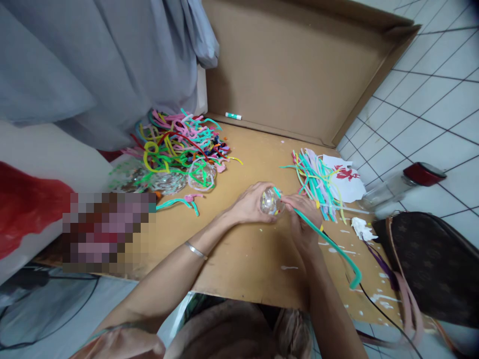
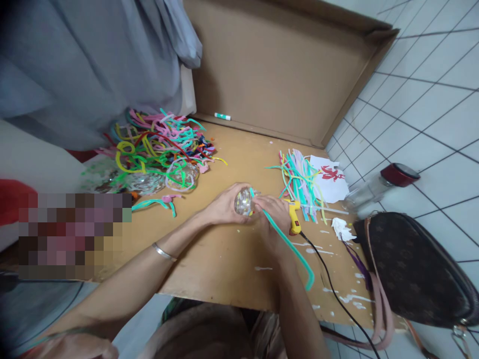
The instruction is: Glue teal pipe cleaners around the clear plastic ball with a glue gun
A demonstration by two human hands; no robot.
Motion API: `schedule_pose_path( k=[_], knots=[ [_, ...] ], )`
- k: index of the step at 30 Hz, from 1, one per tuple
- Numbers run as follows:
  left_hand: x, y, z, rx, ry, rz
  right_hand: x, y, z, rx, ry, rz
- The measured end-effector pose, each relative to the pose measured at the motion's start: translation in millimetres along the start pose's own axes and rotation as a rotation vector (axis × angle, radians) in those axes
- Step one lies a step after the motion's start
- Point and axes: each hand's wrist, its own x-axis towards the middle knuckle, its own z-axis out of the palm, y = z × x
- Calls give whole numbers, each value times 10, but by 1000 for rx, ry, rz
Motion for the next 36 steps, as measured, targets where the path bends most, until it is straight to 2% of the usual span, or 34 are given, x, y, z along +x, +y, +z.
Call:
schedule_pose_path(
  k=[15,26,32,36],
  knots=[
    [-2,-32,18,2,8,11,-31,-20,-23,-53,-87,24],
    [-3,-6,1,-3,-2,-2,-69,30,33,-87,-30,-63],
    [-1,9,-7,3,-14,-5,-53,14,19,-77,-128,-30],
    [-2,9,-3,-6,-7,9,-67,9,36,-74,-96,-27]
  ],
)
